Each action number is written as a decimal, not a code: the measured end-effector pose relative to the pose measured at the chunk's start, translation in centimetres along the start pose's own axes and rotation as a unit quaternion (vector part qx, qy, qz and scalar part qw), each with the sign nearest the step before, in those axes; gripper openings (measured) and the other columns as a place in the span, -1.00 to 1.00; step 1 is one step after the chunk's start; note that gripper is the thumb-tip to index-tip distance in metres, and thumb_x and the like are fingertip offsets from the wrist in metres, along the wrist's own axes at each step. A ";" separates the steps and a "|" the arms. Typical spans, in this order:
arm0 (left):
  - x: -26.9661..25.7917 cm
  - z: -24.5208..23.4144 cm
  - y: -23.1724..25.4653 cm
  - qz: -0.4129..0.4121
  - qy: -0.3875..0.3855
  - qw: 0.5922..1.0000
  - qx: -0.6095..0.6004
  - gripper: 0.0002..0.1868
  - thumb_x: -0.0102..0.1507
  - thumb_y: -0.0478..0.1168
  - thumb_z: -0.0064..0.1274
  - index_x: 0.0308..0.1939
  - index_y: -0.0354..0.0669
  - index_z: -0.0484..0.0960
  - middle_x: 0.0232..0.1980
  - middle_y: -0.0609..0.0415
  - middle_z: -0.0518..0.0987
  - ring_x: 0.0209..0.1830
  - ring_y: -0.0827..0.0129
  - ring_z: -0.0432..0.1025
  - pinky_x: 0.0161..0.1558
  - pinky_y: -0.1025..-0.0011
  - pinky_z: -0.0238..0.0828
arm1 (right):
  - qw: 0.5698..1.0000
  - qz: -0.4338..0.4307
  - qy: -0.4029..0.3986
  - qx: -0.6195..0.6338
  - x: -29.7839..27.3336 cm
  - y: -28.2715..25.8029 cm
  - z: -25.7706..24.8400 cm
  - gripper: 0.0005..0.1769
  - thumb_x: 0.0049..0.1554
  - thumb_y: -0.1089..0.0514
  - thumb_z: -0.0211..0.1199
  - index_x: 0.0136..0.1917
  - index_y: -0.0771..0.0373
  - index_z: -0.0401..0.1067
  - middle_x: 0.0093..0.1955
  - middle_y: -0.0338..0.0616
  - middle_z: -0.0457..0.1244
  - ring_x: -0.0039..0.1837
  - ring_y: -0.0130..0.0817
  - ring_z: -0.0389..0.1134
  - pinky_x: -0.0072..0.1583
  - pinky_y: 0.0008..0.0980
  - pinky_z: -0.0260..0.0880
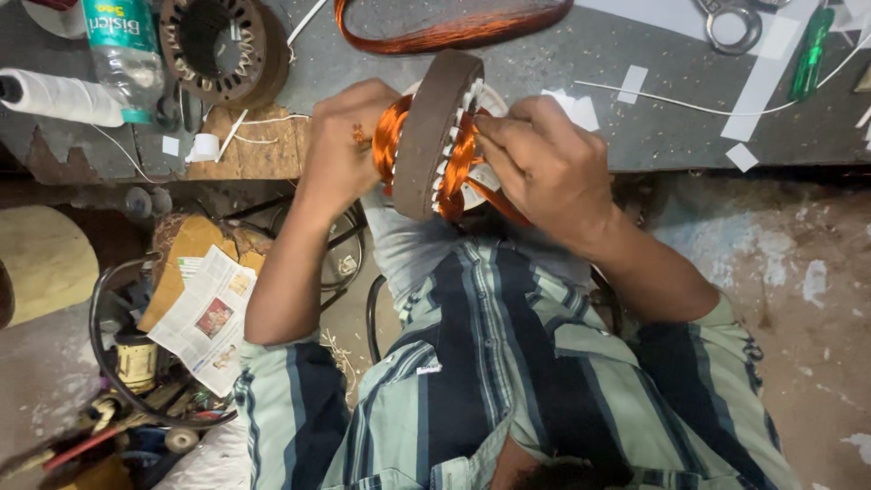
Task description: The person winds copper wire around a motor stator core, threading the wire through slots and securing it with white tape. The person repeatedly adjusts the wire and rotates the stator to continue winding.
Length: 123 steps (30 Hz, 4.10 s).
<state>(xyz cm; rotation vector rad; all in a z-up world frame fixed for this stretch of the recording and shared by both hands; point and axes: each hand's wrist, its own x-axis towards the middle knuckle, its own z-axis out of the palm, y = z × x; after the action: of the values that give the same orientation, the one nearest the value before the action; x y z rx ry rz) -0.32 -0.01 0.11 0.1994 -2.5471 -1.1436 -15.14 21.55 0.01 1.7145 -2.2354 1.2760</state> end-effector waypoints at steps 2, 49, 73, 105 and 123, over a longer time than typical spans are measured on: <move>-0.1 -0.2 0.2 -0.040 0.017 0.999 0.018 -0.79 0.20 -0.38 0.25 -0.07 -0.33 0.71 -0.22 -0.03 0.60 -0.21 0.18 0.55 -0.14 0.33 0.44 | 1.000 -0.011 -0.004 0.015 -0.1 0.2 0.1 -0.82 0.27 0.19 0.45 0.12 0.27 0.57 0.02 -0.06 0.31 -0.13 -0.25 0.41 -0.12 -0.30 0.42; -0.9 1.0 -0.1 0.032 0.021 0.985 0.171 -0.75 0.25 -0.27 0.18 -0.05 -0.34 0.60 0.01 -0.11 0.60 0.01 -0.03 0.50 0.11 0.16 0.46 | 0.989 0.021 0.008 0.144 0.0 2.1 0.0 -0.88 0.26 0.29 0.42 0.03 0.32 0.51 -0.05 -0.06 0.27 -0.11 -0.17 0.42 -0.08 -0.26 0.43; -0.5 1.8 -1.3 -0.051 0.048 0.998 -0.001 -0.80 0.25 -0.31 0.25 -0.12 -0.35 0.60 -0.15 0.03 0.56 -0.15 0.27 0.45 -0.05 0.39 0.37 | 0.988 0.039 0.000 0.152 0.3 1.5 -0.4 -0.91 0.24 0.31 0.39 0.01 0.33 0.51 -0.07 -0.03 0.23 -0.13 -0.15 0.42 -0.11 -0.22 0.42; 0.0 0.8 1.6 -0.073 0.036 0.994 0.070 -0.83 0.28 -0.30 0.24 -0.19 -0.34 0.58 -0.20 -0.08 0.57 -0.15 0.04 0.52 -0.09 0.25 0.37 | 0.974 0.219 -0.007 0.050 -11.1 9.0 -4.4 -0.86 0.29 0.28 0.34 0.07 0.34 0.42 0.05 0.01 0.36 0.10 -0.08 0.43 0.15 -0.21 0.44; 0.0 0.5 1.3 -0.024 0.041 0.996 0.080 -0.80 0.26 -0.28 0.27 -0.19 -0.34 0.60 -0.16 -0.12 0.59 -0.08 -0.04 0.51 -0.01 0.15 0.39 | 0.943 0.290 0.077 0.141 -11.2 8.2 -4.3 -0.92 0.34 0.36 0.28 0.12 0.39 0.48 -0.03 -0.13 0.38 -0.04 -0.38 0.40 0.03 -0.41 0.44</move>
<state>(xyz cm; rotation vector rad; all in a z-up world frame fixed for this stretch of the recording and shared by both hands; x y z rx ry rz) -0.55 1.23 0.76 0.3415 -2.5733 -0.9271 -19.33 33.36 -7.39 0.9706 -2.6642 1.8422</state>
